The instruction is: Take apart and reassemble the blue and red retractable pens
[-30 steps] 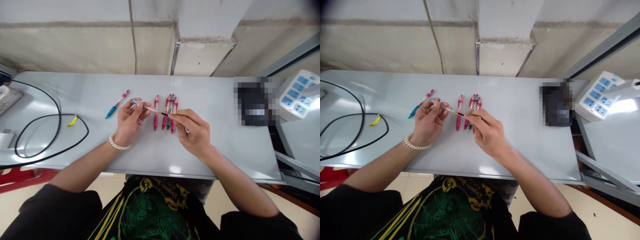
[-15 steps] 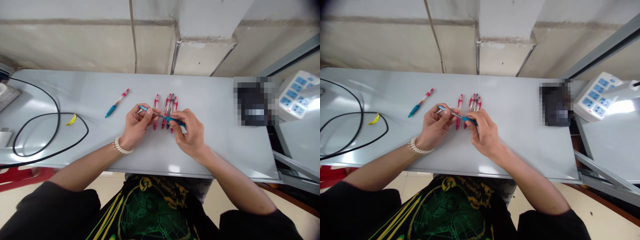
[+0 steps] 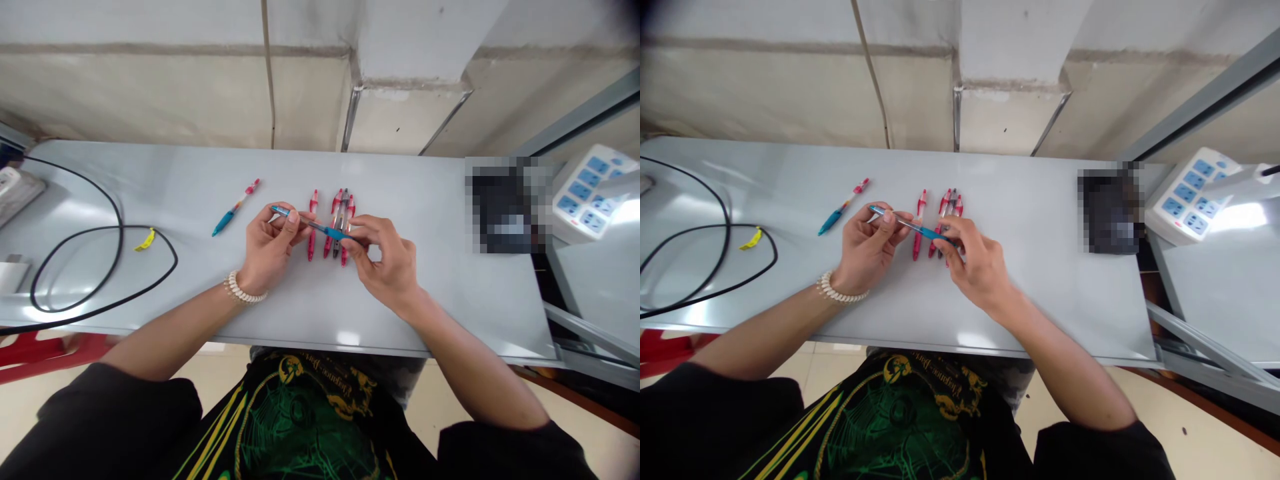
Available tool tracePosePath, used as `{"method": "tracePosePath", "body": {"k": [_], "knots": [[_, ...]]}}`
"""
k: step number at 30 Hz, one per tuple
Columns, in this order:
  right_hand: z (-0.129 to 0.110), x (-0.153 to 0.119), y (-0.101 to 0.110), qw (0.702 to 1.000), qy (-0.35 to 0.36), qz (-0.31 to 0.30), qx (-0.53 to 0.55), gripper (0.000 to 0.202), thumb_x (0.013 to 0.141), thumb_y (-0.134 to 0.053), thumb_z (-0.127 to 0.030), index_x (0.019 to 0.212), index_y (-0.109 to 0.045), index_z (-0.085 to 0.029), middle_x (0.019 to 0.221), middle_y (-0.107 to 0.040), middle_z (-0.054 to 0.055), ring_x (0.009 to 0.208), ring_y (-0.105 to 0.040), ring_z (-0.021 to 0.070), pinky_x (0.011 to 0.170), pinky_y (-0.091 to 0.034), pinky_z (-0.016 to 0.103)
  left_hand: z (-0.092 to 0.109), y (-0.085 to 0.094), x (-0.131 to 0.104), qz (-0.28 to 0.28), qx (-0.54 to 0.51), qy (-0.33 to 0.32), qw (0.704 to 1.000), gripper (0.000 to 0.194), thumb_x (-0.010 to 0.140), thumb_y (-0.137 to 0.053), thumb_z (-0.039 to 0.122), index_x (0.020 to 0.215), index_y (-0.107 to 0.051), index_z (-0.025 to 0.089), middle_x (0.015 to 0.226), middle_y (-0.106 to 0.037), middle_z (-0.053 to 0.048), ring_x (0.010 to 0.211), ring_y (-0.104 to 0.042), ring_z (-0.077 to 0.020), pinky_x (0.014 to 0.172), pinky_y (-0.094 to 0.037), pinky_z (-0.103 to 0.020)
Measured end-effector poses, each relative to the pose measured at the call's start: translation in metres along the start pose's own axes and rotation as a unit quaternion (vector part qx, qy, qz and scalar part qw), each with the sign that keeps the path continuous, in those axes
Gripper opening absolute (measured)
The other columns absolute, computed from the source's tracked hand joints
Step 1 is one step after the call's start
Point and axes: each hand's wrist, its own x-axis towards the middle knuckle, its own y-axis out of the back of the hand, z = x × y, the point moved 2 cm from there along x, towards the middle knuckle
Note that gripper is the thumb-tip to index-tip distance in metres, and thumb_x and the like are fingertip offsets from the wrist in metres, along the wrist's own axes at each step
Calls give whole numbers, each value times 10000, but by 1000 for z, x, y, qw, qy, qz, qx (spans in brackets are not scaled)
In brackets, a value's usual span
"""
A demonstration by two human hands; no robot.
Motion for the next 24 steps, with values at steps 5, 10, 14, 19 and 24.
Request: {"method": "tracePosePath", "body": {"k": [5,10,14,19,24], "knots": [[-1,-1,0,999,36,-23,-24,207,1071,-649,-340,1238,-654,-217,976,-802,38,791,-771,155,696,-623,267,0,1,0,-8,0,1,1000,393,846,-924,425,991,-642,193,926,-824,-32,882,-804,-121,798,-656,-171],[1,-3,-3,999,19,-39,-9,204,1082,-618,-325,1233,-678,-203,946,-794,36,743,-744,143,695,-604,268,2,-1,-2,-11,13,1,1000,390,852,-919,427,980,-636,191,948,-823,-38,900,-805,-130,804,-659,-181],[1,-3,-3,995,-20,-97,24,192,1104,-545,-283,1096,-710,-185,733,-695,-14,574,-589,91,577,-479,237,5,-1,-2,-21,33,14,999,434,828,-926,474,933,-624,181,921,-821,-59,842,-801,-136,741,-658,-180],[2,-2,-4,980,-106,-147,81,245,1101,-543,-361,1055,-699,-178,673,-614,-33,535,-510,80,566,-420,242,8,-1,0,-39,29,28,998,432,820,-930,482,923,-637,182,906,-816,-46,863,-814,-155,695,-653,-171],[2,-4,-7,977,-93,-178,69,245,1079,-539,-336,1198,-673,-170,832,-720,20,636,-615,114,639,-465,263,9,-2,-1,-40,20,36,998,396,840,-913,490,970,-702,181,951,-822,-50,877,-814,-156,696,-656,-180]]}}
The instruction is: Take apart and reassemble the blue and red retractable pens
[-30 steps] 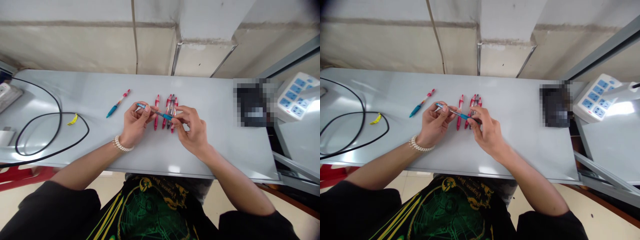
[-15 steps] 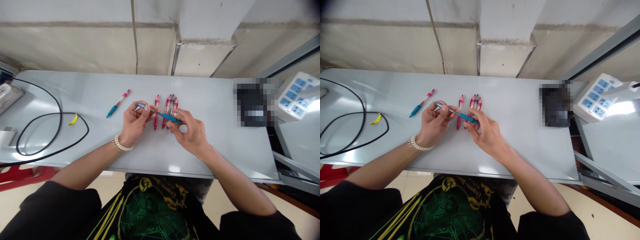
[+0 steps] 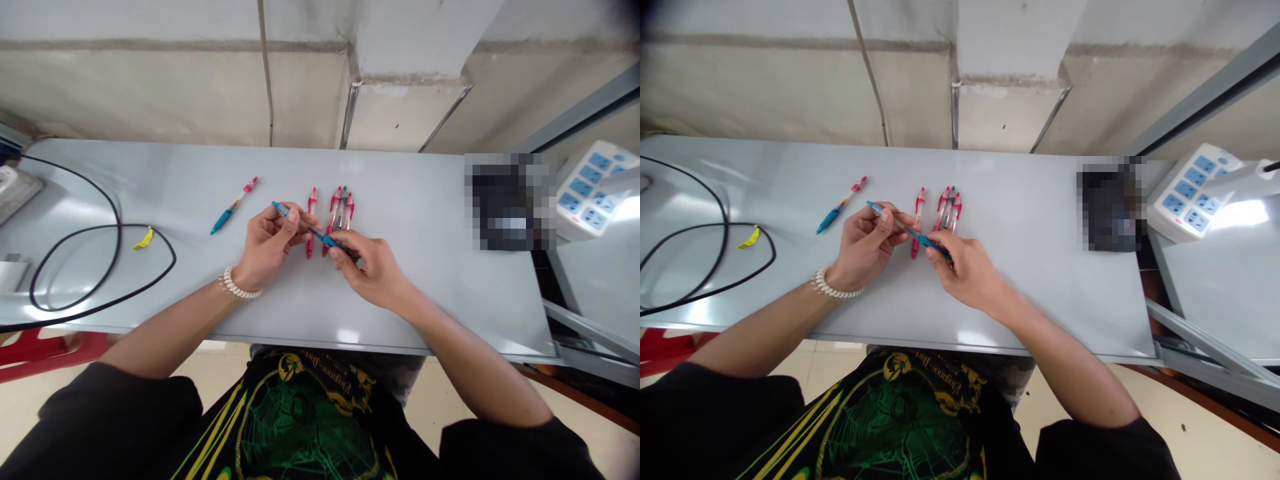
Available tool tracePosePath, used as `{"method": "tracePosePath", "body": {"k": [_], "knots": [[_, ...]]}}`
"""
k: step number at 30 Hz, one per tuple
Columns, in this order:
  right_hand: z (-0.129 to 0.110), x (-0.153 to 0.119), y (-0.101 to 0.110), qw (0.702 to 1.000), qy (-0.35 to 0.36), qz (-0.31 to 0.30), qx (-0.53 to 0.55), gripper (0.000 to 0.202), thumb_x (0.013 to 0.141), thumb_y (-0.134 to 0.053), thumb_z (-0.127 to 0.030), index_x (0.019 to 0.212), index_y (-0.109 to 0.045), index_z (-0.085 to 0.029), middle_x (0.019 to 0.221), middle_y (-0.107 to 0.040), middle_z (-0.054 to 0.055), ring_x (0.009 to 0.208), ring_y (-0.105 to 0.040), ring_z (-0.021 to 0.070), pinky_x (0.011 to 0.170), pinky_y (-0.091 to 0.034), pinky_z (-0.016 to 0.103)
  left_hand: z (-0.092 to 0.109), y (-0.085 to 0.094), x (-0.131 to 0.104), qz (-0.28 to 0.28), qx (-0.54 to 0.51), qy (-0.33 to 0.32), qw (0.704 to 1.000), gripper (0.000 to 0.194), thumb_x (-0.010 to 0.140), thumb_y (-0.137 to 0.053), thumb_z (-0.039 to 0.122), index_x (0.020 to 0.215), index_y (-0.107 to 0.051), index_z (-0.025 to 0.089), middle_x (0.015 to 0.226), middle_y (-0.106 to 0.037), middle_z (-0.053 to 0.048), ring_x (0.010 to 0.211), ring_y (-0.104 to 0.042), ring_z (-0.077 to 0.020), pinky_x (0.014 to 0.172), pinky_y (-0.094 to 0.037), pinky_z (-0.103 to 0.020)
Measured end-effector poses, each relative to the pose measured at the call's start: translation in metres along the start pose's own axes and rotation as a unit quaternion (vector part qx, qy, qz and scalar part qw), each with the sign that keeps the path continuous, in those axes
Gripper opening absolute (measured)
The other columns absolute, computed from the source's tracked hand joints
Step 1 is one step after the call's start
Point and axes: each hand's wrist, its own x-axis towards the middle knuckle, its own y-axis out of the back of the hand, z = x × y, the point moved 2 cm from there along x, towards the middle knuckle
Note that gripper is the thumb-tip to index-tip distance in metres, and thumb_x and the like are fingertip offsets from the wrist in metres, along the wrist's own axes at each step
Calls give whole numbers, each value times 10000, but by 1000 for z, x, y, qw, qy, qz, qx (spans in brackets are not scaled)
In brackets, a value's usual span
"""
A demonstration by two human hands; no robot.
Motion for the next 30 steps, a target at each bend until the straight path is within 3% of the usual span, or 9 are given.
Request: {"method": "tracePosePath", "body": {"k": [5,7,10,13,16,23,26,28,30], "knots": [[-4,1,-1,998,10,-54,-18,241,1076,-538,-344,1178,-662,-164,756,-694,-5,574,-530,99,612,-402,251,0,0,-3,-26,16,3,1000,389,908,-839,537,1024,-748,176,957,-813,-68,859,-801,-168,749,-661,-244],[-7,1,-3,995,19,-90,-24,202,1069,-554,-329,1102,-660,-160,695,-649,-28,541,-465,89,579,-346,248,0,-1,-5,-54,23,6,998,368,948,-797,533,1047,-754,180,924,-801,-66,825,-784,-168,762,-657,-272],[-12,2,-5,991,56,-125,-13,277,1086,-569,-371,923,-658,-165,710,-636,-19,585,-482,87,597,-345,243,0,-2,-7,-114,41,16,993,330,1017,-714,511,1050,-754,185,760,-731,-32,673,-702,-133,661,-602,-241],[-14,3,-5,991,73,-112,23,348,1090,-586,-426,875,-684,-171,721,-640,-16,618,-513,88,612,-371,232,0,-4,-10,-172,51,57,982,355,1031,-677,530,1024,-750,183,643,-634,2,534,-592,-110,544,-526,-225],[-14,4,-3,993,58,-92,43,316,1074,-623,-422,913,-722,-167,697,-635,-28,604,-519,82,605,-390,222,1,-5,-12,-193,34,70,978,358,1020,-687,543,1016,-742,189,659,-630,5,532,-597,-117,537,-527,-237],[-15,4,-1,995,49,-66,52,298,1056,-654,-425,944,-714,-156,725,-676,-17,626,-577,82,608,-436,212,4,-13,-10,-152,9,80,985,386,963,-762,569,975,-710,187,678,-590,9,563,-591,-114,557,-525,-246],[-13,2,-1,996,65,-25,51,255,1058,-652,-405,1010,-728,-166,773,-726,-3,640,-606,85,620,-476,212,12,-10,-4,-89,-30,111,989,502,887,-794,663,808,-589,211,593,-366,69,448,-405,-77,472,-442,-244],[-11,1,2,996,76,14,39,220,1057,-652,-374,1009,-734,-176,815,-750,5,648,-611,84,623,-493,214,22,-2,2,-57,-36,125,990,664,904,-654,788,653,-406,225,557,-178,81,404,-232,-64,403,-331,-239],[-9,1,6,996,81,46,12,187,1057,-637,-324,975,-732,-186,830,-757,8,654,-610,90,620,-499,225,34,10,8,-27,-29,121,992,722,935,-523,808,595,-260,227,543,-75,68,397,-149,-68,378,-256,-243]]}}
